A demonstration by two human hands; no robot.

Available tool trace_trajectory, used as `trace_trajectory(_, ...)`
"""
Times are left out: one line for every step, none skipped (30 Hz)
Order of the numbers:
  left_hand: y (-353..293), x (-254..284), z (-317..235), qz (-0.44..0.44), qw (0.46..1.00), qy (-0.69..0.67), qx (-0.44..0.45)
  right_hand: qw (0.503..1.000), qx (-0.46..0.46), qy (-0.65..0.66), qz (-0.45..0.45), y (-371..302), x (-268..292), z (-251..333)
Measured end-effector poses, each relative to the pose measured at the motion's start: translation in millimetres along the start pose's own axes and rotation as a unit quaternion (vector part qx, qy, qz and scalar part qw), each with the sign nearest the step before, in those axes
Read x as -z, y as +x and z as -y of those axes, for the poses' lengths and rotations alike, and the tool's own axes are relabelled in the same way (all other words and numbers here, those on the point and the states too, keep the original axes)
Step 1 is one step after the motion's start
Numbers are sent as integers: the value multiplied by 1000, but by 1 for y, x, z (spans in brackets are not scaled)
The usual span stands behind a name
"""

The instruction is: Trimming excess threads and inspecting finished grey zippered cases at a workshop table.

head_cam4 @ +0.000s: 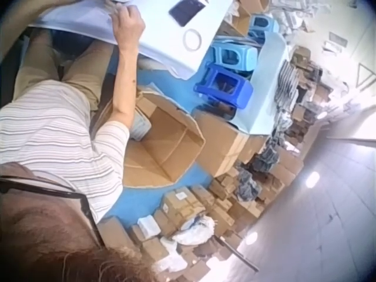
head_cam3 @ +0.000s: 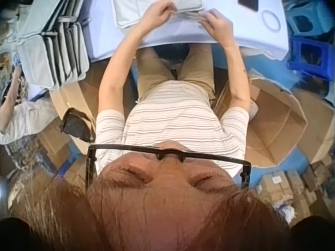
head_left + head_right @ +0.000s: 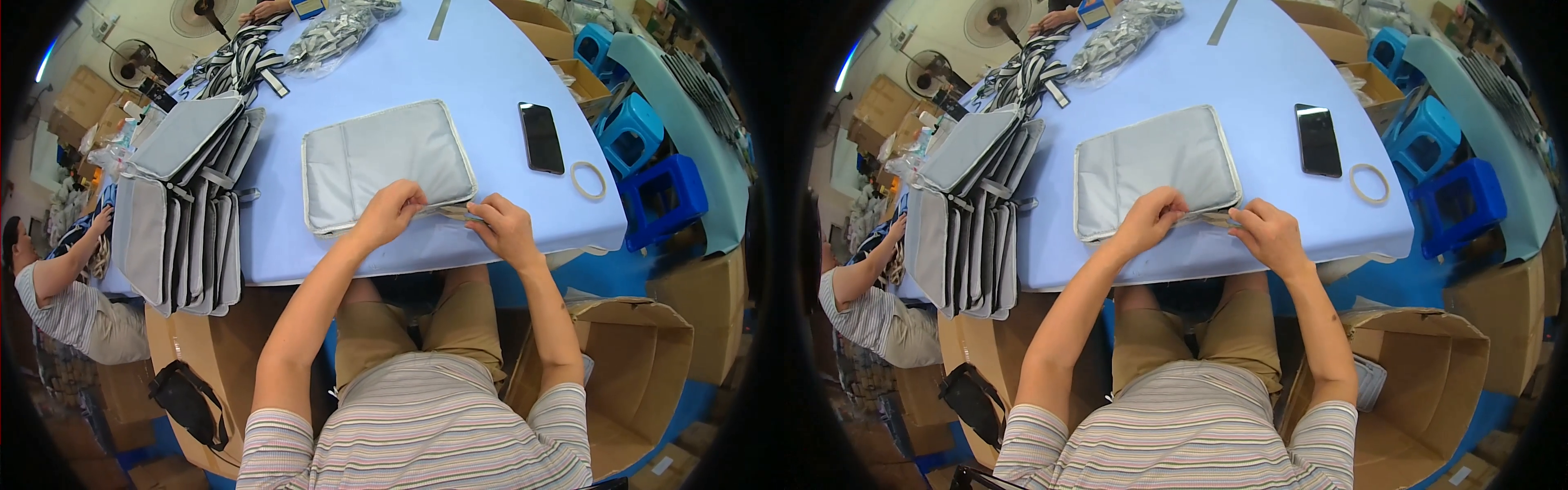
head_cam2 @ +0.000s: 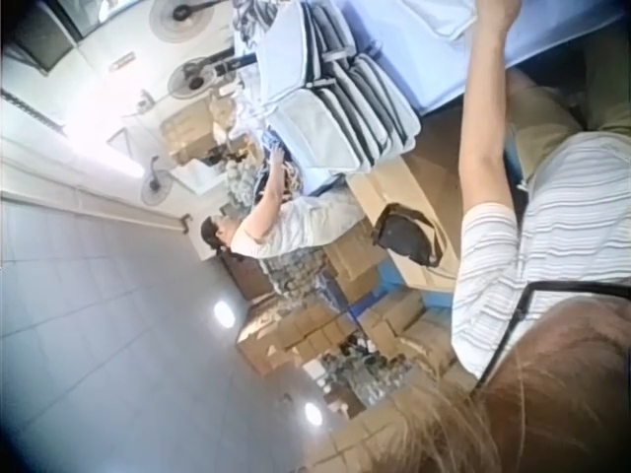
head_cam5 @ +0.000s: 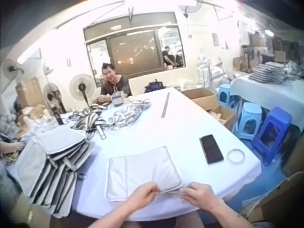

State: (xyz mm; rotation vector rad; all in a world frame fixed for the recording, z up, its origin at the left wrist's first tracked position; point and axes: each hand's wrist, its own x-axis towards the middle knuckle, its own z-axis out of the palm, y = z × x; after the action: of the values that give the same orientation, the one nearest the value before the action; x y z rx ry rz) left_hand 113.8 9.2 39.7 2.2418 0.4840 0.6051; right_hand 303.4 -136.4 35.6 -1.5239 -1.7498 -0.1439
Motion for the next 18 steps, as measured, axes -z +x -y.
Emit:
trace_trajectory(-3, -2, -3, 1, 1000, 2, 1, 1000, -2, 1, -3, -1, 0, -1)
trace_trajectory(-7, -5, -6, -45, 999, 14, -15, 1000, -3, 2, -4, -2, 1, -1)
trace_trajectory(-11, -7, -11, -93, 995, 26, -30, 1000, -10, 4, -9, -3, 2, -2)
trace_trajectory(-15, -10, -13, -92, 995, 28, -30, 1000, -17, 5, -13, -4, 4, -2)
trace_trajectory(-21, -13, -15, -135, 988, 65, -41, 1000, -17, 7, -14, -5, 5, -3)
trace_trajectory(-26, -17, -16, -178, 978, 100, -53, 999, -28, 16, -19, -6, 7, -3)
trace_trajectory(-32, -22, -17, -178, 978, 101, -53, 999, -39, 26, -23, -7, 9, -3)
trace_trajectory(-38, -28, -18, -185, 978, 86, -46, 999, -39, 26, -24, -8, 11, -4)
trace_trajectory(-44, -34, -20, -192, 978, 72, -38, 998, -45, 32, -28, -9, 12, -5)
trace_trajectory(-48, -39, -23, -188, 980, 67, -26, 997, -51, 38, -31, -10, 12, -5)
trace_trajectory(-49, -45, -22, -189, 979, 67, -26, 997, -50, 39, -31, -10, 12, -5)
trace_trajectory(-47, -49, -24, -212, 974, -34, 71, 997, -53, 42, -31, -10, 13, -6)
trace_trajectory(-46, -51, -26, -230, 949, -136, 165, 997, -55, 45, -30, -10, 13, -6)
trace_trajectory(-46, -48, -27, -218, 906, -242, 269, 997, -53, 45, -30, -10, 14, -6)
trace_trajectory(-42, -43, -35, -219, 906, -242, 269, 996, -58, 54, -31, -10, 14, -5)
trace_trajectory(-39, -38, -40, -171, 840, -385, 342, 996, -62, 63, -32, -10, 15, -5)
trace_trajectory(-36, -36, -43, -117, 746, -517, 403, 996, -61, 64, -31, -11, 15, -5)
trace_trajectory(-34, -40, -43, -121, 728, -529, 419, 995, -67, 75, -30, -11, 15, -4)
